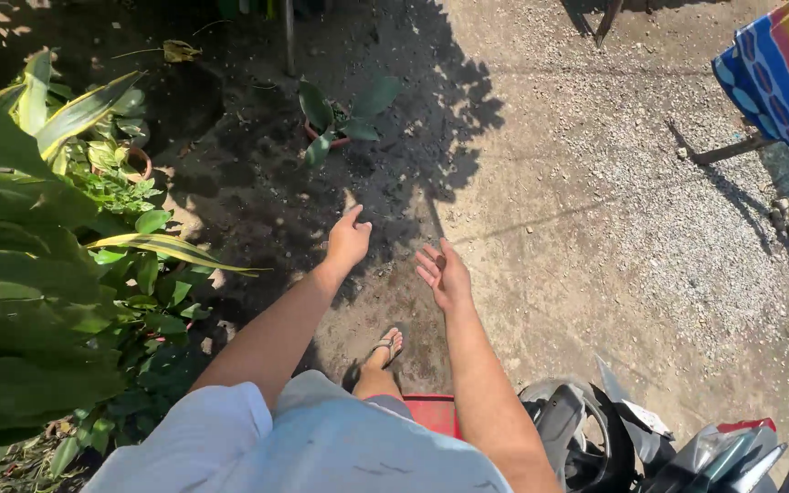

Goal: Pruning and repotting plants in an outdoor garden.

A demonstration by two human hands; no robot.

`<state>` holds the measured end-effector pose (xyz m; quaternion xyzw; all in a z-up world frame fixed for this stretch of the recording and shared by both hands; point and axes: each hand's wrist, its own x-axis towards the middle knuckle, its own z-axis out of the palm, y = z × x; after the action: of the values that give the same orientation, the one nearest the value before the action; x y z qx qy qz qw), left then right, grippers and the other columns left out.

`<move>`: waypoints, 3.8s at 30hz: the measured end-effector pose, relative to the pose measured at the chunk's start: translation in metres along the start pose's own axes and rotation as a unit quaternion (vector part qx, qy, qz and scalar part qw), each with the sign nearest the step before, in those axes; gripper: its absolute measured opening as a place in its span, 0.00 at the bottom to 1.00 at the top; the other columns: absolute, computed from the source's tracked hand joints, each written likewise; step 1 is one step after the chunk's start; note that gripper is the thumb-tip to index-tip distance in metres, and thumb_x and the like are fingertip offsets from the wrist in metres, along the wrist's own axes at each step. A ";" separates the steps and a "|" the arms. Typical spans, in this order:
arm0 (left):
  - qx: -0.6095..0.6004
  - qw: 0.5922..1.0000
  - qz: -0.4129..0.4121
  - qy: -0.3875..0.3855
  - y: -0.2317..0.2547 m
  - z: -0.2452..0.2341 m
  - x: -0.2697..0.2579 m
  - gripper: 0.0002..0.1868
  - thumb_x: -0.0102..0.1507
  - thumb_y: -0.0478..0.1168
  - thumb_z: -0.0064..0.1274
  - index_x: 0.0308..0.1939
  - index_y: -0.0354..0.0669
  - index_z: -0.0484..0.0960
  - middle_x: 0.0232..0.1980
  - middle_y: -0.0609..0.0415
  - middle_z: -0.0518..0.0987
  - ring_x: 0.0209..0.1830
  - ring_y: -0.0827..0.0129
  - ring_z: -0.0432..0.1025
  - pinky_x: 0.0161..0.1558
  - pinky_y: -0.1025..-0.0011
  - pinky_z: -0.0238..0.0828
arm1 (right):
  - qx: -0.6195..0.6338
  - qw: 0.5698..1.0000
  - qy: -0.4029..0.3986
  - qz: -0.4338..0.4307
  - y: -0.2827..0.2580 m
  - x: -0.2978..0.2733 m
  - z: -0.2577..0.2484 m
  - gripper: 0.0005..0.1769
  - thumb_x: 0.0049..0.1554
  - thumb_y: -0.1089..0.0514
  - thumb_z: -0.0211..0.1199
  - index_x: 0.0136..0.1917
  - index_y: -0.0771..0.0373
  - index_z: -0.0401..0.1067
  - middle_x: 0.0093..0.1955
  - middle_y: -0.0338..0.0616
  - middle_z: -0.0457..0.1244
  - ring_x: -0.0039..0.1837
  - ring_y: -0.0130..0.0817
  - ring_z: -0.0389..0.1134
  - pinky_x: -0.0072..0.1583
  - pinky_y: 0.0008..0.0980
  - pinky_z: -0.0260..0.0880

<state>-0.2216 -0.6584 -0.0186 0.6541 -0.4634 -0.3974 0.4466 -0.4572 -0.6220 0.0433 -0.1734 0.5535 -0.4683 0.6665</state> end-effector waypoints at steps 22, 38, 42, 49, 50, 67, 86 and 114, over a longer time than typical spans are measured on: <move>-0.047 0.931 -0.306 0.194 -0.068 0.125 0.292 0.29 0.63 0.44 0.55 0.68 0.45 0.74 0.44 0.48 0.86 0.47 0.59 0.80 0.54 0.62 0.72 | -0.170 0.968 -0.163 0.090 -0.199 0.403 0.086 0.38 0.64 0.43 0.54 0.81 0.58 0.49 0.73 0.52 0.62 0.68 0.46 0.68 0.61 0.41 0.69; 0.005 0.894 -0.333 0.300 -0.144 0.105 0.467 0.22 0.67 0.43 0.50 0.64 0.39 0.79 0.50 0.41 0.84 0.48 0.51 0.79 0.49 0.58 0.73 | -0.234 0.914 -0.259 0.208 -0.200 0.686 0.198 0.34 0.66 0.45 0.47 0.81 0.60 0.50 0.73 0.53 0.62 0.67 0.45 0.68 0.64 0.43 0.69; 0.051 0.881 -0.295 0.368 -0.204 0.113 0.505 0.23 0.67 0.42 0.50 0.65 0.37 0.77 0.55 0.40 0.81 0.50 0.50 0.76 0.47 0.57 0.73 | -0.317 0.875 -0.240 0.276 -0.172 0.774 0.252 0.34 0.66 0.46 0.51 0.81 0.57 0.51 0.72 0.52 0.61 0.66 0.45 0.67 0.63 0.44 0.70; 0.023 0.813 -0.487 0.318 -0.289 0.164 0.545 0.23 0.68 0.43 0.46 0.67 0.44 0.77 0.43 0.38 0.84 0.44 0.47 0.79 0.50 0.55 0.72 | -0.412 0.830 -0.245 0.285 -0.089 0.913 0.261 0.32 0.66 0.47 0.51 0.79 0.60 0.54 0.72 0.52 0.62 0.64 0.44 0.70 0.60 0.41 0.71; 0.047 0.827 -0.458 0.323 -0.324 0.180 0.548 0.22 0.68 0.43 0.46 0.65 0.43 0.79 0.41 0.37 0.84 0.43 0.47 0.79 0.49 0.55 0.74 | -0.421 0.828 -0.241 0.282 -0.079 0.931 0.261 0.32 0.66 0.48 0.52 0.79 0.60 0.54 0.71 0.55 0.62 0.62 0.44 0.71 0.57 0.40 0.72; 0.313 0.821 -0.468 0.098 -0.524 0.226 0.664 0.21 0.67 0.42 0.40 0.63 0.43 0.74 0.60 0.46 0.78 0.64 0.55 0.71 0.72 0.51 0.57 | -0.809 0.464 -0.346 -0.100 0.156 1.163 0.204 0.23 0.59 0.45 0.51 0.57 0.58 0.78 0.54 0.65 0.69 0.59 0.62 0.70 0.62 0.52 0.70; 0.220 0.896 -0.382 -0.049 -0.564 0.243 0.635 0.22 0.51 0.40 0.63 0.50 0.40 0.87 0.62 0.37 0.76 0.57 0.49 0.74 0.58 0.60 0.73 | -0.753 0.454 -0.390 0.274 0.074 1.072 0.299 0.37 0.63 0.28 0.33 0.77 0.42 0.60 0.67 0.44 0.66 0.63 0.35 0.65 0.70 0.49 0.54; -0.219 0.787 -0.419 0.397 0.078 0.078 0.103 0.17 0.71 0.49 0.47 0.40 0.48 0.89 0.31 0.58 0.78 0.28 0.71 0.69 0.32 0.64 0.67 | -0.239 0.356 -0.755 0.496 -0.158 0.414 0.441 0.41 0.61 0.38 0.52 0.72 0.76 0.55 0.74 0.66 0.58 0.74 0.54 0.61 0.70 0.48 0.63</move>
<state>-0.2880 -0.7872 0.0222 0.7687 0.1732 -0.3416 0.5123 -0.1498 -1.1656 0.0677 -0.3004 -0.1089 0.4272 0.8458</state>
